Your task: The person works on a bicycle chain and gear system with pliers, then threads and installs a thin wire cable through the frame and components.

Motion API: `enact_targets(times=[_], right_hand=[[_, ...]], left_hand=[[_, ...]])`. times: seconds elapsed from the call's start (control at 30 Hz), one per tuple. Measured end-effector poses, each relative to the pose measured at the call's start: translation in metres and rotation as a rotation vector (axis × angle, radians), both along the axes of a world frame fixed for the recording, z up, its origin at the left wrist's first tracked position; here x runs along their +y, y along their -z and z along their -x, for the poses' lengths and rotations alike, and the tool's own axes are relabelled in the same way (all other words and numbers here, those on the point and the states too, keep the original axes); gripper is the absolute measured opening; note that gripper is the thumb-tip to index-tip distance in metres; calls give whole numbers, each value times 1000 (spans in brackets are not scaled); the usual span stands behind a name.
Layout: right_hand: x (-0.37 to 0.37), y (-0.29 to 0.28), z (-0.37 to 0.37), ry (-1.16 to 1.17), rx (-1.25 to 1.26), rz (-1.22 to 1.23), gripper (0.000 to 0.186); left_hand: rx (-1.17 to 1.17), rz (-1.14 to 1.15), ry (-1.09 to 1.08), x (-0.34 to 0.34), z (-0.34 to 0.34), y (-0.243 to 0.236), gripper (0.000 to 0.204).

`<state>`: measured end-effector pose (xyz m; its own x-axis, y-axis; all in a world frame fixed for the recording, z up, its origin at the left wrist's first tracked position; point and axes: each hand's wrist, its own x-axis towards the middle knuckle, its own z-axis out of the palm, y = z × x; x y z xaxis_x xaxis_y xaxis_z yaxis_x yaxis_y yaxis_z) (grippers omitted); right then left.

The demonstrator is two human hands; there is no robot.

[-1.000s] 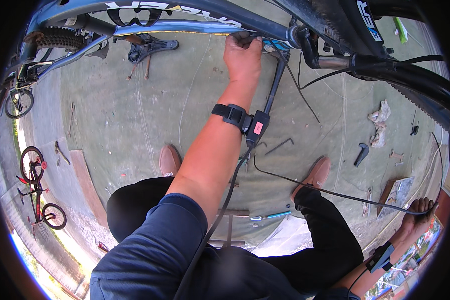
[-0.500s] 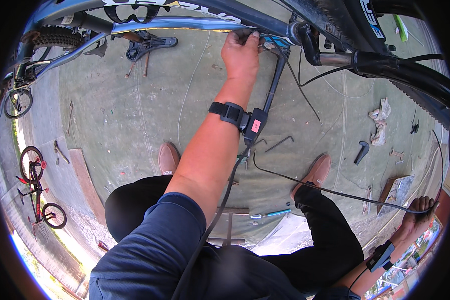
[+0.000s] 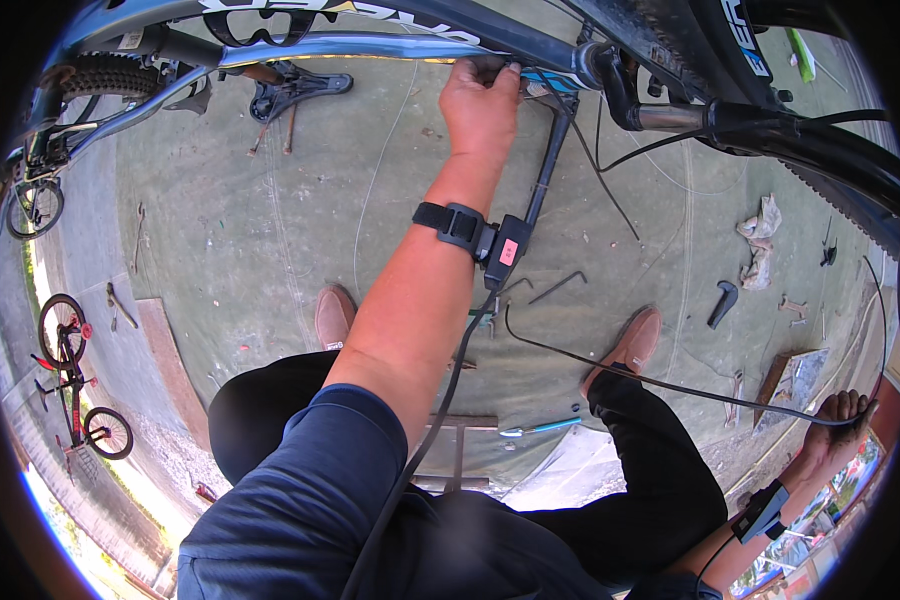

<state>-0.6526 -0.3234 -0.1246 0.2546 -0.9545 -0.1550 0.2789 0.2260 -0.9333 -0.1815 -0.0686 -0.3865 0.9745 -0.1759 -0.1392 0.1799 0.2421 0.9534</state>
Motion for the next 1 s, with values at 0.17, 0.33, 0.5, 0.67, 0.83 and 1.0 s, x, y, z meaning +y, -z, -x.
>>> enact_targets(times=[0.17,0.33,0.5,0.67,0.83,1.0], right_hand=[[0,2,-1,21,8,3,30],[1,2,-4,22,12,1,30],[3,3,-9,12,8,4,30],[-1,4,-3,-54,-9,7,29],[0,4,-5,-70,-9,-5,28],[3,4,-10,-71,-10,-7,28]], left_hand=[[15,-17,-15,-1,-1,-3,15],[75,-46,65,2,-1,3,15],[163,46,108,1,-2,-1,13],[221,134,86,-1,0,-5,13],[216,138,71,-1,0,-6,13],[111,69,62,-2,-1,0,14]])
